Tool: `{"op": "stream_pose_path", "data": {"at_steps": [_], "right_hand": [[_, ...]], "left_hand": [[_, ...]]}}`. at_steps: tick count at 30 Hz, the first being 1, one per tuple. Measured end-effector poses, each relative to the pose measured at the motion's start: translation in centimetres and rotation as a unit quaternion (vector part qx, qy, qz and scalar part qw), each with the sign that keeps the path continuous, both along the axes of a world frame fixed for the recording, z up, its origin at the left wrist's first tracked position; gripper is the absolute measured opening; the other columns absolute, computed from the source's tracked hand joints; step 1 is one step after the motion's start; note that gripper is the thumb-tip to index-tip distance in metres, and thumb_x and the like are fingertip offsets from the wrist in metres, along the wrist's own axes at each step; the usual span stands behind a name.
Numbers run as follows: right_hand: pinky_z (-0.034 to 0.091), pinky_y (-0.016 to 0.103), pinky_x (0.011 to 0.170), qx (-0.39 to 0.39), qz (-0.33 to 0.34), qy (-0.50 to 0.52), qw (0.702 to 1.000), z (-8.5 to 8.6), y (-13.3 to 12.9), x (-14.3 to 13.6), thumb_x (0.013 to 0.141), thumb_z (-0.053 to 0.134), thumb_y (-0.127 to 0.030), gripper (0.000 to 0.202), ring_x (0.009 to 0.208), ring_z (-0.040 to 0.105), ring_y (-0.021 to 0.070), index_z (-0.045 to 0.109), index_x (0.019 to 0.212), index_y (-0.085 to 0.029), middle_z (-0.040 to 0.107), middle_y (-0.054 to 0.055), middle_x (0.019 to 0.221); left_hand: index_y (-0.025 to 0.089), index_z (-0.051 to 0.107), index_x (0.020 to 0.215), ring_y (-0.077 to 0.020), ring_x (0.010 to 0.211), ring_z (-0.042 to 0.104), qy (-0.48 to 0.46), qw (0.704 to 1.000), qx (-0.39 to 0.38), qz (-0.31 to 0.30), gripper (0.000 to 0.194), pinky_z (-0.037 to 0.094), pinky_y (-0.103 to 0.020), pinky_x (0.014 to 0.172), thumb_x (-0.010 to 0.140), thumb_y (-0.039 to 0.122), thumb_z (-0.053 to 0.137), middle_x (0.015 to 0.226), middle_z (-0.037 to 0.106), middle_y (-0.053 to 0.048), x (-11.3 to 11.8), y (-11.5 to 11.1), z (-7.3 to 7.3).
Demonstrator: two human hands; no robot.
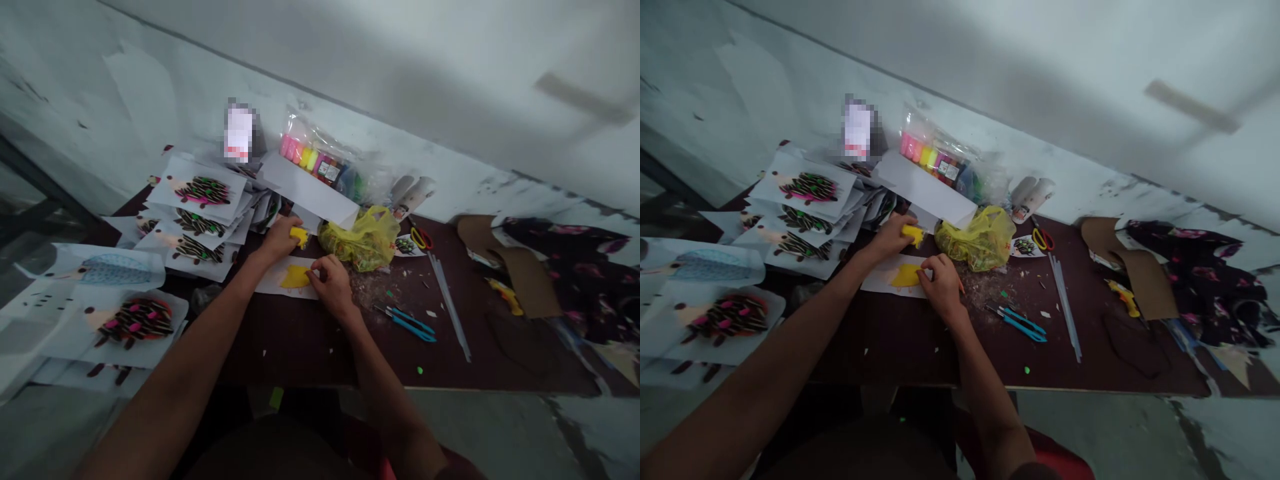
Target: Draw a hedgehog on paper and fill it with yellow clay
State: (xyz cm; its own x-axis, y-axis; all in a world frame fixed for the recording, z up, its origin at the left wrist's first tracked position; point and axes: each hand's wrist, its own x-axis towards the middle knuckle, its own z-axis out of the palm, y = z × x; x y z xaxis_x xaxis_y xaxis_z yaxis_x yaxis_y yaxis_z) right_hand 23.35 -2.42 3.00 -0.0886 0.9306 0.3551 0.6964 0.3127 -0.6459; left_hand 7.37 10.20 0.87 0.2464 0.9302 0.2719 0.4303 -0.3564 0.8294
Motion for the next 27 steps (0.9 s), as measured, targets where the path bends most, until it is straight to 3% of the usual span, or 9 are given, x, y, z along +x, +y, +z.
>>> {"op": "stream_pose_path", "data": {"at_steps": [3,5,10,14,17,20,23,27], "right_hand": [[0.044,0.030,0.074,0.003,0.014,-0.025,1.000,-0.3,0.1,-0.2,0.085,0.064,-0.017,0.007,0.078,0.055,0.0175,0.063,0.081,-0.022,0.058,0.002,0.083],[0.044,0.031,0.076,0.009,0.019,-0.053,0.998,-0.5,0.3,-0.4,0.086,0.064,-0.017,0.007,0.080,0.056,0.0183,0.065,0.082,-0.022,0.058,0.003,0.083],[0.042,0.032,0.075,0.010,0.039,-0.137,0.990,-0.9,0.4,-0.8,0.091,0.061,-0.017,0.015,0.082,0.055,0.0198,0.069,0.079,-0.021,0.059,0.005,0.082],[0.041,0.035,0.076,0.006,0.061,-0.190,0.980,-0.7,-0.2,-0.8,0.094,0.056,-0.018,0.020,0.082,0.052,0.0220,0.074,0.084,-0.019,0.061,0.008,0.085],[0.042,0.037,0.079,0.001,0.074,-0.204,0.976,-0.3,-1.0,-0.2,0.092,0.055,-0.014,0.023,0.086,0.052,0.0234,0.076,0.099,-0.019,0.061,0.010,0.093],[0.044,0.038,0.090,0.005,0.056,-0.190,0.980,-0.1,-1.8,0.6,0.090,0.050,-0.006,0.039,0.091,0.053,0.0220,0.073,0.117,-0.021,0.059,0.009,0.099],[0.038,0.044,0.105,0.013,0.042,-0.216,0.975,-0.2,-2.2,1.1,0.089,0.046,-0.002,0.047,0.094,0.053,0.0210,0.073,0.120,-0.025,0.058,0.007,0.098],[0.039,0.042,0.103,-0.006,0.041,-0.286,0.957,-0.1,-2.4,1.1,0.093,0.046,-0.005,0.048,0.098,0.050,0.0222,0.072,0.121,-0.033,0.058,0.007,0.103]], "left_hand": [[0.014,0.068,0.110,-0.0312,0.122,0.052,0.059,0.994,0.084,0.027,0.042,0.039,-0.046,0.110,0.070,0.007,0.058,0.121,0.062,-0.014,-0.1,-0.9,0.4],[0.014,0.070,0.104,-0.0317,0.118,0.054,0.082,0.990,0.109,0.036,0.033,0.041,-0.046,0.106,0.075,0.008,0.055,0.116,0.063,-0.015,-0.5,-1.6,0.8],[0.019,0.073,0.078,-0.0259,0.083,0.062,0.103,0.994,-0.001,-0.040,0.018,0.048,-0.038,0.083,0.073,0.010,0.058,0.084,0.070,-0.008,-1.9,-2.5,0.7],[0.022,0.074,0.071,-0.0228,0.073,0.061,0.076,0.993,-0.052,-0.071,0.018,0.047,-0.033,0.075,0.065,0.009,0.063,0.074,0.071,-0.006,-2.6,-2.5,-0.1],[0.021,0.075,0.075,-0.0207,0.072,0.062,0.099,0.991,-0.040,-0.083,0.020,0.048,-0.030,0.072,0.067,0.010,0.061,0.075,0.072,-0.005,-2.8,-2.5,-0.1],[0.020,0.076,0.085,-0.0188,0.075,0.064,0.152,0.983,-0.049,-0.091,0.023,0.049,-0.028,0.074,0.073,0.012,0.058,0.082,0.074,-0.005,-2.8,-2.7,0.6],[0.019,0.076,0.089,-0.0183,0.081,0.065,0.183,0.977,-0.058,-0.095,0.024,0.049,-0.028,0.077,0.076,0.012,0.057,0.090,0.075,-0.005,-2.8,-3.0,1.2],[0.018,0.075,0.091,-0.0186,0.084,0.065,0.192,0.975,-0.063,-0.092,0.023,0.049,-0.028,0.079,0.079,0.011,0.056,0.093,0.075,-0.006,-2.7,-3.2,1.4]]}}
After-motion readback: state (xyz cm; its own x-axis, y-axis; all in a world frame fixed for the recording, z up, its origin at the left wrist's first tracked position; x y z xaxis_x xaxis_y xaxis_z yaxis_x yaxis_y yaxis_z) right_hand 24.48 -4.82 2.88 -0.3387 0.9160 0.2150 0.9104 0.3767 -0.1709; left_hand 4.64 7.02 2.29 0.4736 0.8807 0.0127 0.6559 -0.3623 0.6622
